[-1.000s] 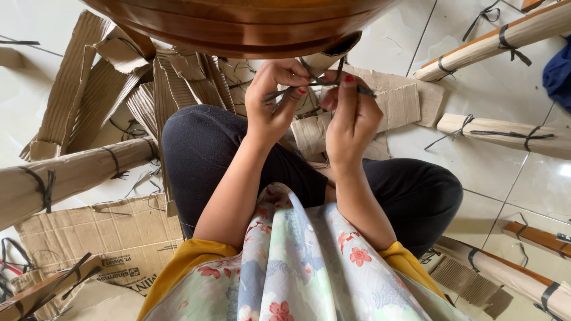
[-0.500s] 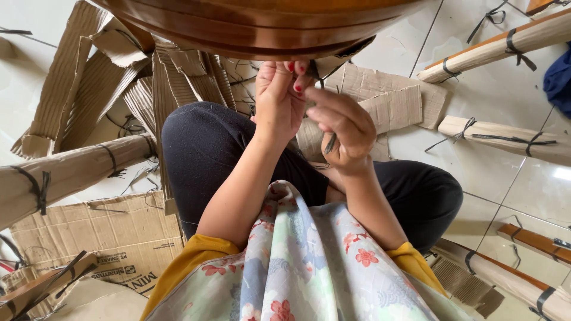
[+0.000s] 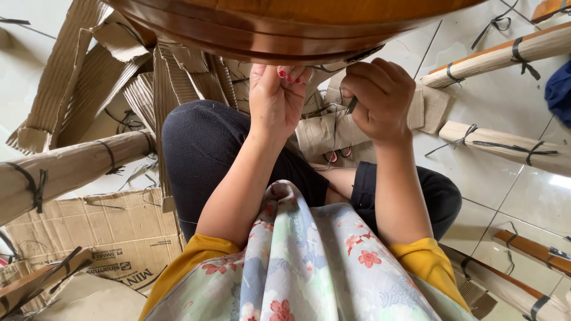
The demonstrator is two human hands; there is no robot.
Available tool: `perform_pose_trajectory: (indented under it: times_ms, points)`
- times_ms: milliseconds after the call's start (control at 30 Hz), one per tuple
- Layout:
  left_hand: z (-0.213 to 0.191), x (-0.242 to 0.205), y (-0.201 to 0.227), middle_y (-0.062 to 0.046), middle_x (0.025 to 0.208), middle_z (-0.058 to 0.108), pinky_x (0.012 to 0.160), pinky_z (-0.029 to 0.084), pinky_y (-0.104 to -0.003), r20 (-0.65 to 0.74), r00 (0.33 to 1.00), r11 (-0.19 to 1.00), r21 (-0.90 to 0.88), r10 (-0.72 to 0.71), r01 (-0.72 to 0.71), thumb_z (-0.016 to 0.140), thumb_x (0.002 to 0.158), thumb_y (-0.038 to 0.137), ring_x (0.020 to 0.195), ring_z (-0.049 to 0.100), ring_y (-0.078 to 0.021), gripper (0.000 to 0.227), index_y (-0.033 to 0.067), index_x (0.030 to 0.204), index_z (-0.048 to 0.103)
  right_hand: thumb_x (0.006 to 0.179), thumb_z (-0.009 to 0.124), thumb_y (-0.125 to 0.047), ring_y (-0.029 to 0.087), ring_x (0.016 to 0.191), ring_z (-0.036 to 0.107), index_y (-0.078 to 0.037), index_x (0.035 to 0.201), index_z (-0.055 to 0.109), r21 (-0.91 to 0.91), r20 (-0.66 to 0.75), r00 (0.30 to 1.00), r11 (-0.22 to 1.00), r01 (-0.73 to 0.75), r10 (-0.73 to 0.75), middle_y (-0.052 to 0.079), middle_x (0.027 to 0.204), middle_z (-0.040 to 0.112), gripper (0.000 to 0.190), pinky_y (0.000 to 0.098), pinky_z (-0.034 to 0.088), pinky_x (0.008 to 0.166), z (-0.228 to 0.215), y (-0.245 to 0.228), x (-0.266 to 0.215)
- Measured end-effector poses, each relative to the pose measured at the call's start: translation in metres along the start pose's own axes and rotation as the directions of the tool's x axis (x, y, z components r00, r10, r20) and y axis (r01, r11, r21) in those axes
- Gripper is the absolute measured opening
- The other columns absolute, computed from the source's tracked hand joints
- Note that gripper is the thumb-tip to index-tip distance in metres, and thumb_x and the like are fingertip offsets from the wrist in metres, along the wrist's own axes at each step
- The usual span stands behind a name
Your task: Wrapping wooden stool legs with corrugated cardboard and securing them with plastic ties for protection.
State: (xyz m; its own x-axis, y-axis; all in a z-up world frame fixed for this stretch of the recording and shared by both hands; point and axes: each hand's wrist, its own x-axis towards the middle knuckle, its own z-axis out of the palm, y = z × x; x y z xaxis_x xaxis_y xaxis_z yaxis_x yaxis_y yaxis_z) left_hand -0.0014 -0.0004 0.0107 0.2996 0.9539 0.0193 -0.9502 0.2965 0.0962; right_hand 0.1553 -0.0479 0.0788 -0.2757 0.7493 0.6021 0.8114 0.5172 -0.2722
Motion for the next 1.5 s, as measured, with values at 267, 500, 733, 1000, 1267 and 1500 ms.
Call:
perform_pose_trajectory:
  times_ms: [267,500,733,1000,1267,1500]
  points:
    - [-0.026,-0.009,-0.005,-0.01,0.101,0.067,0.081,0.06,-0.02,-0.016,0.997,0.938,0.341,0.077,-0.067,0.066,0.101,0.005,0.092,0.07,-0.0156,0.014,0.0017,0.114,0.062,0.075,0.056,0.021,0.023,0.068,0.06,0.009,0.09,0.073,0.189,-0.11,0.978,0.97,-0.152,0.175,0.014,0.082,0.07,0.026,0.0327,0.049,0.064,0.016,-0.011,-0.005]
    - [-0.009,-0.02,-0.013,0.003,0.089,0.066,0.057,0.032,-0.018,0.17,0.934,0.45,0.839,0.315,-0.305,0.079,0.092,0.012,0.066,0.042,-0.0023,0.015,0.0079,0.106,0.074,0.077,0.05,0.023,0.022,0.07,0.06,0.008,0.093,0.073,0.221,-0.11,0.96,0.948,-0.228,0.256,0.014,0.087,0.07,0.032,0.0311,0.049,0.065,0.015,-0.021,-0.005]
    - [0.001,-0.017,-0.012,-0.002,0.104,0.068,0.081,0.056,-0.023,0.306,0.867,0.294,0.852,0.394,-0.434,0.075,0.091,-0.006,0.088,0.065,-0.0117,0.02,0.0112,0.101,0.074,0.077,0.052,0.025,0.021,0.071,0.061,0.01,0.095,0.073,0.229,-0.119,0.958,0.946,-0.227,0.259,0.016,0.09,0.071,0.032,0.0304,0.05,0.065,0.014,-0.023,-0.005]
    - [0.053,-0.01,0.034,-0.003,0.1,0.078,0.085,0.05,-0.029,0.661,0.749,-0.112,0.747,0.032,-0.655,0.077,0.081,-0.006,0.091,0.072,-0.0165,0.02,0.0072,0.095,0.081,0.073,0.054,0.022,0.026,0.075,0.064,0.009,0.099,0.071,0.186,-0.046,0.959,0.946,-0.266,0.279,0.016,0.094,0.073,0.034,0.0338,0.051,0.07,-0.001,-0.031,-0.004]
    - [0.058,-0.007,0.043,0.005,0.08,0.077,0.071,0.044,-0.023,0.594,0.803,-0.215,0.79,0.04,-0.574,0.092,0.076,0.008,0.064,0.062,-0.0101,0.019,0.0089,0.085,0.076,0.073,0.059,0.022,0.023,0.07,0.063,0.006,0.091,0.071,0.143,0.047,0.987,0.976,-0.161,0.156,0.012,0.091,0.073,0.027,0.0338,0.052,0.068,-0.02,-0.055,-0.012]
    - [0.043,-0.002,0.048,0.001,0.099,0.08,0.077,0.053,-0.027,0.693,0.717,-0.247,0.684,-0.074,-0.686,0.088,0.077,0.003,0.088,0.075,-0.0134,0.018,0.0114,0.092,0.083,0.082,0.07,0.008,0.022,0.067,0.062,0.003,0.096,0.074,0.137,0.035,0.999,0.99,0.013,-0.018,0.013,0.099,0.077,0.016,0.033,0.052,0.065,-0.014,-0.065,0.008]
